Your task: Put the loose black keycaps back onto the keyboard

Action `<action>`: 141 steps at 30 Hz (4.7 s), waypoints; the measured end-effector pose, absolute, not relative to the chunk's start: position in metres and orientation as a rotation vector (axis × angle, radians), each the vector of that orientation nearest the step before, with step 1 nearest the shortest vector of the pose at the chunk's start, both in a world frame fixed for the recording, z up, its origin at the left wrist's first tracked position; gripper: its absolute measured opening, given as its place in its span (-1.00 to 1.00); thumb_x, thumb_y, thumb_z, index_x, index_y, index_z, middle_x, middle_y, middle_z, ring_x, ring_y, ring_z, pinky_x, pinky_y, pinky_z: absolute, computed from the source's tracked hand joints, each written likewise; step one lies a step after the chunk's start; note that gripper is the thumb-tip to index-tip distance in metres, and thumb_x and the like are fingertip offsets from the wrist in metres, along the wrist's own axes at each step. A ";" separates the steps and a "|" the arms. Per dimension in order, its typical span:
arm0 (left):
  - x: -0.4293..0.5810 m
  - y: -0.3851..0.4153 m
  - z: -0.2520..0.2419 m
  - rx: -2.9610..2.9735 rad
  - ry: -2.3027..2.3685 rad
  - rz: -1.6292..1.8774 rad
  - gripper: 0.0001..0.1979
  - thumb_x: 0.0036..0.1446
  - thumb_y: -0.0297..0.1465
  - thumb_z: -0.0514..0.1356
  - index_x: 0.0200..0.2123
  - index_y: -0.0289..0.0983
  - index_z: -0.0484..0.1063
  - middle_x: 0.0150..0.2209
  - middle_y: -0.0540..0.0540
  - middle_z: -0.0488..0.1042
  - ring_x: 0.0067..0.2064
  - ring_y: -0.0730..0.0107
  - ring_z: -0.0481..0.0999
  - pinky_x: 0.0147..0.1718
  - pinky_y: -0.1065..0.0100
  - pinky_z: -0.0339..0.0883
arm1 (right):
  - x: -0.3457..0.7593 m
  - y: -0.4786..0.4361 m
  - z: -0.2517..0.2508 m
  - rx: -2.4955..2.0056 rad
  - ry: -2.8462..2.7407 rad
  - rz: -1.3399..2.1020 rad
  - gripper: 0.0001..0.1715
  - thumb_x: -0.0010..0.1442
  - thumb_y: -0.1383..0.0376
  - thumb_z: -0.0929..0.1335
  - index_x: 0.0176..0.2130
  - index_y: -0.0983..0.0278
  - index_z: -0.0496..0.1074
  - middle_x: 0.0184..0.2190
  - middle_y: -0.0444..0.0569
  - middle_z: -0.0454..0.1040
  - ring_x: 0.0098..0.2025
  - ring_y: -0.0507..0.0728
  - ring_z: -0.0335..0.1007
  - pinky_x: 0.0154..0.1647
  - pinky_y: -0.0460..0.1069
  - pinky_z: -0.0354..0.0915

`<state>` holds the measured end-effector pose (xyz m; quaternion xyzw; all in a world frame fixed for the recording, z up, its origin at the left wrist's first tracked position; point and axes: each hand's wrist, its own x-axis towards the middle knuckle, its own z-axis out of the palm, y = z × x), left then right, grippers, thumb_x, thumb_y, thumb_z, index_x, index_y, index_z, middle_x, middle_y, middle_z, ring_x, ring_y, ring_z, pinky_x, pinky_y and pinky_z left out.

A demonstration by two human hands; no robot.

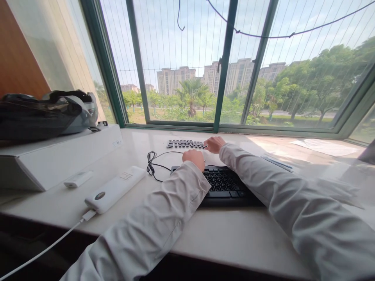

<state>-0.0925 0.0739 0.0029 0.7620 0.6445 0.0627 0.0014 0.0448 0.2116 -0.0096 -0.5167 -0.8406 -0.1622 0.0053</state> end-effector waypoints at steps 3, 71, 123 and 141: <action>-0.092 0.076 0.001 2.453 2.123 0.216 -0.67 0.13 -0.31 0.08 -0.13 -0.35 0.49 -0.14 -0.35 0.49 -0.05 0.08 0.45 -0.17 0.24 0.30 | 0.039 0.223 -0.011 -1.645 -2.630 -0.512 -0.59 0.19 0.14 0.28 -0.03 0.22 0.47 -0.07 0.15 0.48 -0.07 0.24 0.38 -0.14 0.01 0.20; -0.082 0.070 0.016 2.145 1.056 -0.088 -0.52 -0.22 0.03 0.30 -0.26 -0.14 0.60 -0.33 0.05 0.58 -0.39 0.50 0.36 -0.39 0.42 0.05 | 0.126 0.022 0.003 -1.227 -2.545 0.615 -0.58 0.07 0.02 0.34 -0.19 0.20 0.56 -0.43 -0.12 0.49 -0.43 0.01 0.23 -0.44 -0.10 0.09; -0.080 0.077 0.010 2.189 1.000 -0.123 -0.53 -0.17 0.05 0.26 -0.30 -0.16 0.59 -0.33 0.04 0.57 -0.20 0.40 0.43 -0.19 0.47 0.12 | 0.125 0.015 0.007 -1.024 -2.745 0.046 -0.76 0.17 0.15 0.34 -0.17 0.08 0.54 -0.32 -0.13 0.50 -0.34 0.01 0.36 -0.32 -0.09 0.09; -0.080 0.077 0.008 2.160 0.985 -0.130 -0.54 -0.21 0.02 0.29 -0.33 -0.19 0.58 -0.36 0.02 0.57 -0.23 0.40 0.47 -0.20 0.47 0.17 | 0.120 0.008 0.009 -1.072 -2.724 0.006 -0.79 0.16 0.12 0.34 -0.23 0.07 0.56 -0.34 -0.16 0.52 -0.37 0.01 0.36 -0.40 -0.09 0.04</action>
